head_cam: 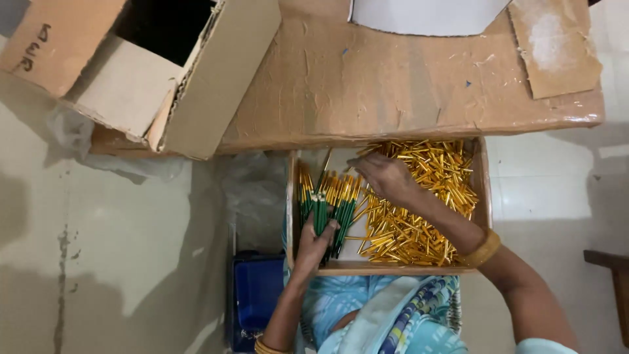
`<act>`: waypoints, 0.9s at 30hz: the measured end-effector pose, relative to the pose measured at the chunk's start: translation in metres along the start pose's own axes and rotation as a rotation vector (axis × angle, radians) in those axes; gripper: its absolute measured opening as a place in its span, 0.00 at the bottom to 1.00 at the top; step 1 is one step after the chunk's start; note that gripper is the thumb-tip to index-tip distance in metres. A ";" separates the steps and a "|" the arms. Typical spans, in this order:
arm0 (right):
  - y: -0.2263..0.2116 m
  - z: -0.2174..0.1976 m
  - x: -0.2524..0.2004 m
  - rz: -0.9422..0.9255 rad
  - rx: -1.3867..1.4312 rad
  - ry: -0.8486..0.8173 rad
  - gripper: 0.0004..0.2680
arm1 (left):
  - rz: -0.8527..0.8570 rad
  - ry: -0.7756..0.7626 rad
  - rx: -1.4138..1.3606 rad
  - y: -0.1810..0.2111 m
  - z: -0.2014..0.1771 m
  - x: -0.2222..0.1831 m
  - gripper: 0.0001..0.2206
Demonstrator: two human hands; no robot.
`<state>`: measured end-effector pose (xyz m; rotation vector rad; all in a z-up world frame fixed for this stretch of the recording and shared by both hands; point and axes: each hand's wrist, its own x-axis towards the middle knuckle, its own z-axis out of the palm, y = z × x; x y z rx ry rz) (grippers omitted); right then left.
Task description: Inserting pencils into gold-colored metal tubes and packing them into boxes.
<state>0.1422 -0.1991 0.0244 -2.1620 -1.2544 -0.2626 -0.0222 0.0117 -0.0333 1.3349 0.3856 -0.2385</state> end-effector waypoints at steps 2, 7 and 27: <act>0.017 0.026 -0.018 0.207 -0.153 -0.174 0.16 | 0.060 -0.050 -0.046 -0.005 0.001 -0.004 0.16; 0.025 0.053 -0.011 -0.037 -0.512 -0.311 0.14 | -0.090 0.017 -0.188 -0.010 -0.001 -0.007 0.13; -0.012 0.002 -0.054 0.870 1.659 0.450 0.03 | -0.232 -0.174 -0.621 0.045 0.038 0.004 0.14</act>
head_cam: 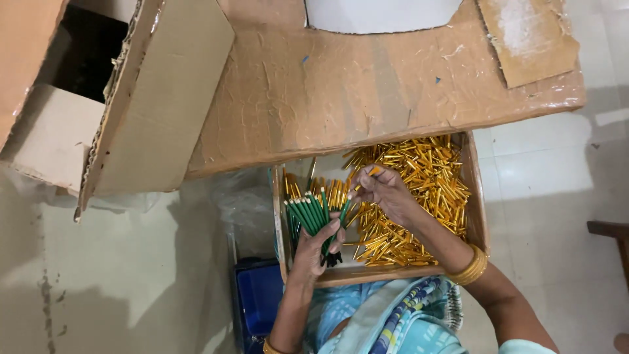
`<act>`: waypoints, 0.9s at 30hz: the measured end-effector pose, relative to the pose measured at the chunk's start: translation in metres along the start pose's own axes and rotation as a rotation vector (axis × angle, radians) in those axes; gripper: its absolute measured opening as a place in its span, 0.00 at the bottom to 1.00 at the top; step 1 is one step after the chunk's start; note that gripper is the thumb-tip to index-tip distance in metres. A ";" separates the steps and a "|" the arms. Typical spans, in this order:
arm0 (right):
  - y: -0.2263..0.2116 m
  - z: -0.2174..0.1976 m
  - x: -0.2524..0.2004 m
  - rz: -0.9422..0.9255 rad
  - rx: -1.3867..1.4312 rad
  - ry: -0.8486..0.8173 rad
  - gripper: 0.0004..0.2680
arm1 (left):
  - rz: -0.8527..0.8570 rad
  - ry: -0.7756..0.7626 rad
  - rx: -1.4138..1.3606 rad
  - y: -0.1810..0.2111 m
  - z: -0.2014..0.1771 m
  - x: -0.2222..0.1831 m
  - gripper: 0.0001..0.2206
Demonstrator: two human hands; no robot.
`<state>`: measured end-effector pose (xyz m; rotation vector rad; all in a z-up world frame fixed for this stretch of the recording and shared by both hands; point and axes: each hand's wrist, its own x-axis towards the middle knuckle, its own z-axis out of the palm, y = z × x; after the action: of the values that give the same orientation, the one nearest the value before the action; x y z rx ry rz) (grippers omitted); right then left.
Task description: Inserting pencils into gold-colored metal tubes and packing them into boxes.
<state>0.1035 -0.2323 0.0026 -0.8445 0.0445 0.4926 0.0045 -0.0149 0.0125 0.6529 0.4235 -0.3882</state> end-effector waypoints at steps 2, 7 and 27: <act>-0.013 0.016 -0.003 0.073 -0.113 0.023 0.04 | 0.008 -0.009 0.045 0.002 0.004 0.000 0.13; -0.031 0.030 -0.007 0.101 -0.232 -0.017 0.04 | 0.037 0.009 0.129 -0.007 0.000 0.003 0.11; -0.004 0.006 0.068 -0.606 -2.493 -0.470 0.11 | 0.251 0.254 0.685 -0.029 -0.064 -0.003 0.14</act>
<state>0.1647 -0.2033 -0.0062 -2.9383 -1.5181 -0.1495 -0.0279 0.0060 -0.0457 1.4177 0.4417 -0.2035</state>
